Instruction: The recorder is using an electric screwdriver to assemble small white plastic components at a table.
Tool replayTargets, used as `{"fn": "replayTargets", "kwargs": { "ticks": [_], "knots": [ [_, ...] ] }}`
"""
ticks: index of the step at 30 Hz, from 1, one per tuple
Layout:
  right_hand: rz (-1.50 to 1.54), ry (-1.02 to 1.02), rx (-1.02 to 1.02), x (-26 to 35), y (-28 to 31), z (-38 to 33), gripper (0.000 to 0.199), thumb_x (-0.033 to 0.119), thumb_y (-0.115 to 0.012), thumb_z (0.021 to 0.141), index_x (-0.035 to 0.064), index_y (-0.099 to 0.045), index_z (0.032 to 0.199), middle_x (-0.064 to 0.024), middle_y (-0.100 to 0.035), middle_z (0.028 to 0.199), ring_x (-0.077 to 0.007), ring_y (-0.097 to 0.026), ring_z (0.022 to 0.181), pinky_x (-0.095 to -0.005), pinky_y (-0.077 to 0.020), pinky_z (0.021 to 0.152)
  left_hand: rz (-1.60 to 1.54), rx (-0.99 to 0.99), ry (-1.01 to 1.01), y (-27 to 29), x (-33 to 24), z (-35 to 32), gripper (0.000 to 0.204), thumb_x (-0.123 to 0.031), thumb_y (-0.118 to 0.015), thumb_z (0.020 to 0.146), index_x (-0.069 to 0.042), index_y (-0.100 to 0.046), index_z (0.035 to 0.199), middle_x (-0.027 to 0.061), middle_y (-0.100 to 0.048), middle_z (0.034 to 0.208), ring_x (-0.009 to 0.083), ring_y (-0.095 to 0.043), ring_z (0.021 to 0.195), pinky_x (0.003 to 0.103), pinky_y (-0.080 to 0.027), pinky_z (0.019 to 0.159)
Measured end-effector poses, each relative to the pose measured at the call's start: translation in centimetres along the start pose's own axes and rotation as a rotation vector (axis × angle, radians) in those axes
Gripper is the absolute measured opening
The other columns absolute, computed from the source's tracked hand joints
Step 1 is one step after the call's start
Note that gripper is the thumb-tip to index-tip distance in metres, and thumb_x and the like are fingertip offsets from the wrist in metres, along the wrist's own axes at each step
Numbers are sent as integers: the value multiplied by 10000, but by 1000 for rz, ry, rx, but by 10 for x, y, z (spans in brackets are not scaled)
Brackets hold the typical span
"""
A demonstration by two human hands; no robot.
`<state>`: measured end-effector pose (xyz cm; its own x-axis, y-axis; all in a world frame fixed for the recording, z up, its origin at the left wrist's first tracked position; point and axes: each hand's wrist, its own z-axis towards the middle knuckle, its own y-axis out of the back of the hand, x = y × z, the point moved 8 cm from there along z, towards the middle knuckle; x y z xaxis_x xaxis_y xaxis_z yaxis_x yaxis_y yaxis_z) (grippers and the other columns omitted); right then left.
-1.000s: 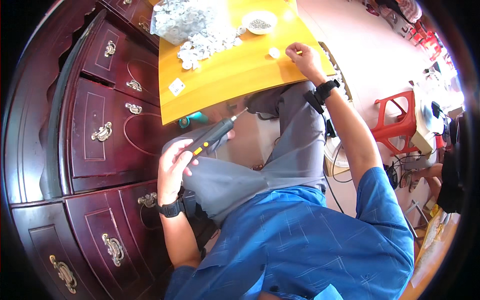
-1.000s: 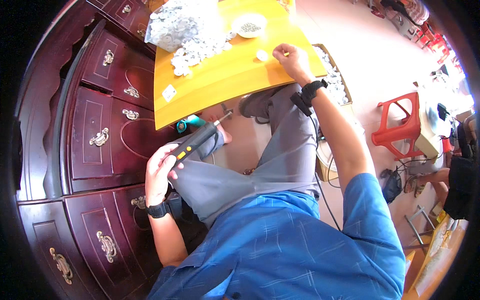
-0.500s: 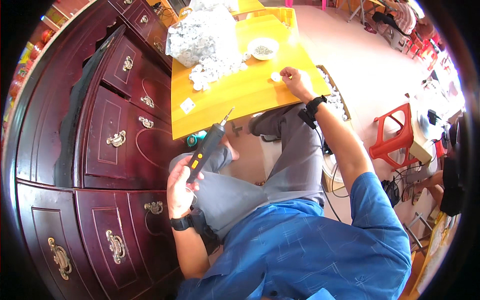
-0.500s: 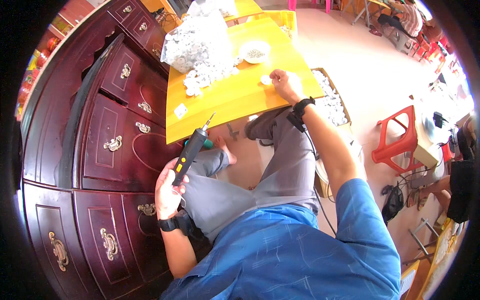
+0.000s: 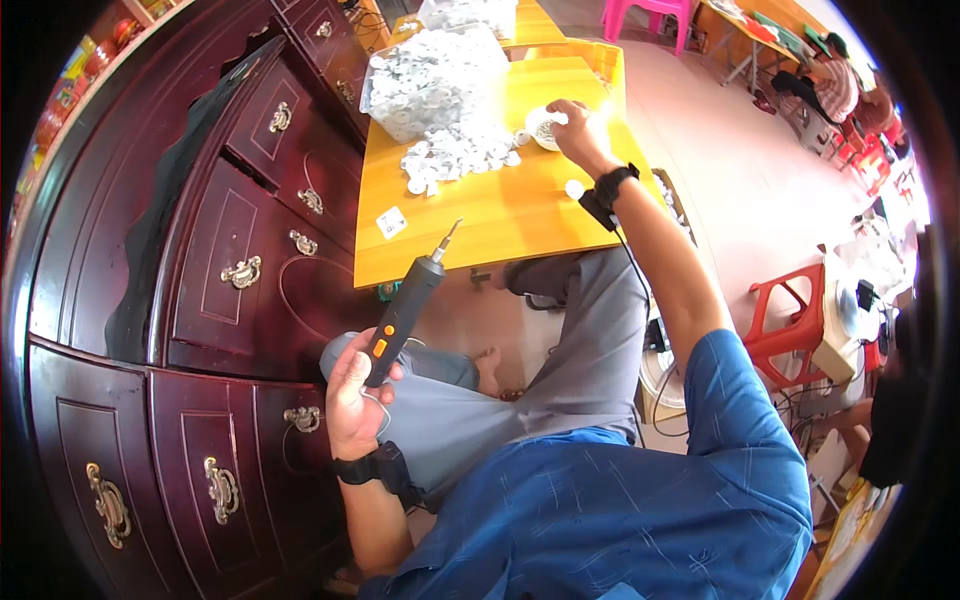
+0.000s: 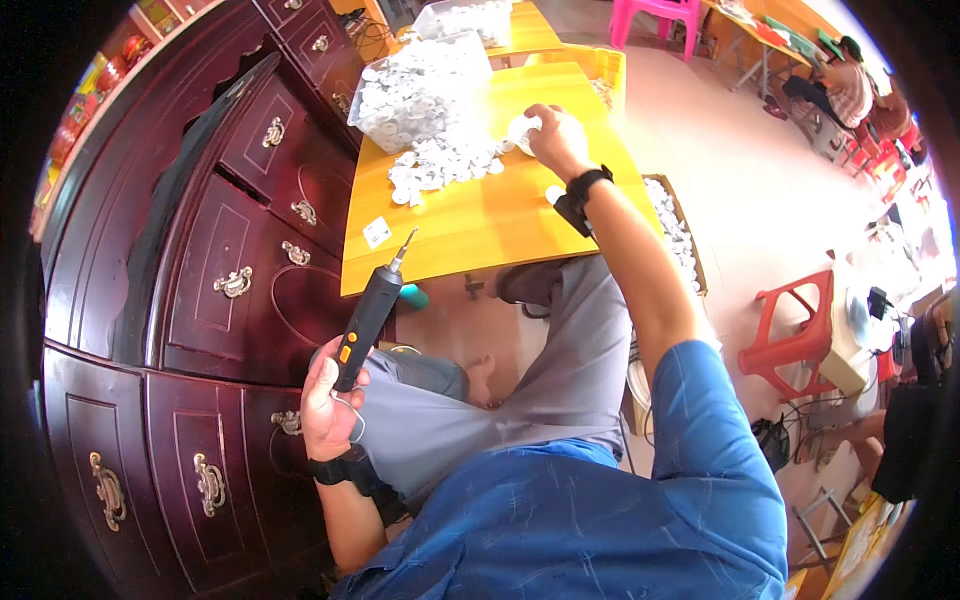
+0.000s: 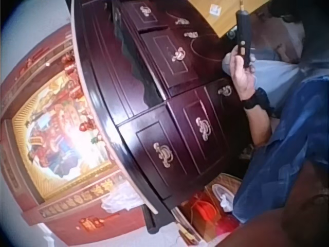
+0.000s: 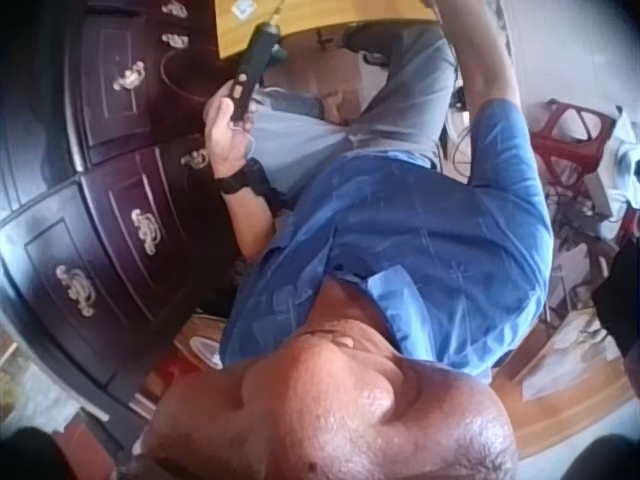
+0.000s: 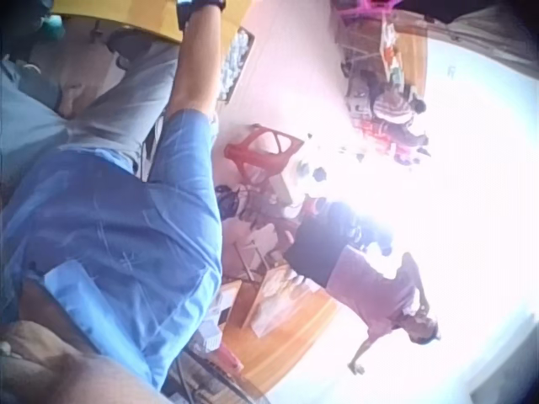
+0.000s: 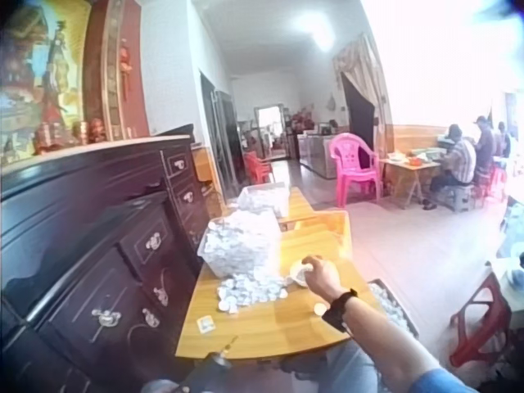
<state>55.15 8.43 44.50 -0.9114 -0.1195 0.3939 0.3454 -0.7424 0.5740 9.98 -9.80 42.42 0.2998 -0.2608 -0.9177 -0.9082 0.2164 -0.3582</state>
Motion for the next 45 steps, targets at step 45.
{"fn": "replayTargets", "kwargs": {
  "ticks": [45],
  "knots": [
    [1781,-802,632,152,-2,-184,54,85,-623,958,55,-626,1002,-37,-643,962,-109,-606,787,-231,-502,707,-258,677,359,-64,107,-24,671,-242,-620,790,5,-383,1368,111,-574,1040,161,-585,748,289,-476,699]
  ]
}}
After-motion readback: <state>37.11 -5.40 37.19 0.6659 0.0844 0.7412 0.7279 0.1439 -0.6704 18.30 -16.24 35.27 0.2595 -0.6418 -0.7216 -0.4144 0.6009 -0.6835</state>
